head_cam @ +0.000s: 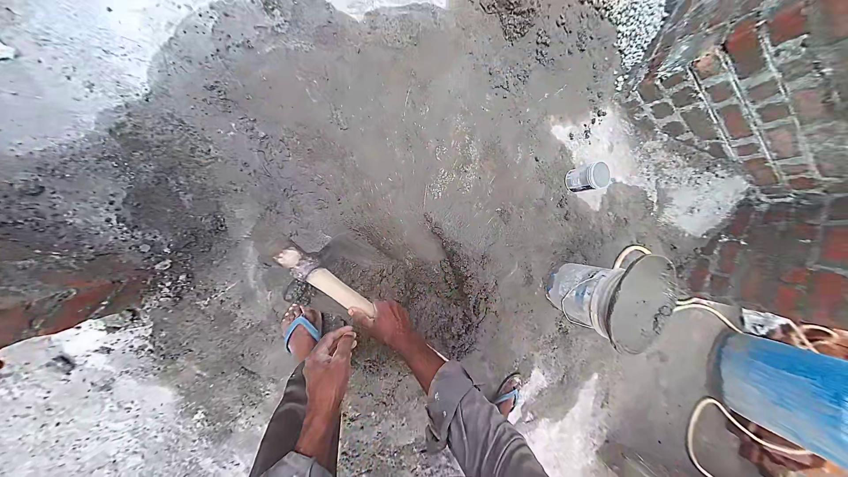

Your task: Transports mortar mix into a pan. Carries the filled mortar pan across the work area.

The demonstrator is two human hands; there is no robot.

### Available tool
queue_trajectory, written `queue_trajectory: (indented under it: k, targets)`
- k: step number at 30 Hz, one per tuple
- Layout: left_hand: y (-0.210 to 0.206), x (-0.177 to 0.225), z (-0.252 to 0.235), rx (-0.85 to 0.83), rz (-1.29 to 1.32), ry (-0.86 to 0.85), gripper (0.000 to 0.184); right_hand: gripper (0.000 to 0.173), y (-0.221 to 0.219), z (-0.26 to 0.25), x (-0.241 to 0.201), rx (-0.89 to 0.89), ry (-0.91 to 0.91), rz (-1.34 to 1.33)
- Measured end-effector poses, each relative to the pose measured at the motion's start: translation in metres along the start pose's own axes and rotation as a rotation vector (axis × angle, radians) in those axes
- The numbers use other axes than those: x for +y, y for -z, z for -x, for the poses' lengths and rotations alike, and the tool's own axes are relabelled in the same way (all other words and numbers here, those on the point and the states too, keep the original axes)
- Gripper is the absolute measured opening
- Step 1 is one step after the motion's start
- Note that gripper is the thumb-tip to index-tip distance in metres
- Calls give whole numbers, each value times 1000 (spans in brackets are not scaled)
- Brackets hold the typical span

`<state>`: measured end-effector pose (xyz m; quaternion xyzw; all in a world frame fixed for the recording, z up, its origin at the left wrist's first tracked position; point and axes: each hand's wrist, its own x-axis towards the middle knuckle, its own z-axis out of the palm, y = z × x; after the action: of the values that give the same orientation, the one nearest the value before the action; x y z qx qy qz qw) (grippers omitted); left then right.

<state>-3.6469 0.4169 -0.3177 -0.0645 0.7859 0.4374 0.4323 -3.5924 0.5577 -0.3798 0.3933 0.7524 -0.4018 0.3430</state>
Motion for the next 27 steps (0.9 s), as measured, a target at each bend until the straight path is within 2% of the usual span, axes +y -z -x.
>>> queue_trajectory:
  k: [2,5,7,9,11,13,17,19,22,24,27]
  targets:
    - [2,1,1,24,17,10,29,77,1,40,46,-37,-61,25]
    - [10,8,-9,52,82,8,28,71,20,95,110,5,-116,9]
    - [15,11,-11,37,115,42,28,68,33,123,127,50,-114,-27]
    - [18,17,-9,9,112,64,29,64,46,133,120,125,-73,-121]
    - [15,27,-12,-11,90,53,29,59,69,111,96,231,4,-231]
    - [10,31,-12,-24,64,50,29,56,101,65,64,352,120,-299]
    - [3,14,-5,-34,3,32,27,65,179,-72,16,538,337,-340]
    - [-2,-2,2,-37,-22,29,27,65,216,-123,10,565,348,-370]
    - [-8,-16,7,-49,-66,61,28,66,250,-147,39,612,236,-370]
    - [-12,-19,11,-63,-76,78,28,67,246,-129,82,638,131,-415]
    - [-22,-7,17,-99,-66,56,28,73,215,-76,160,680,-74,-488]
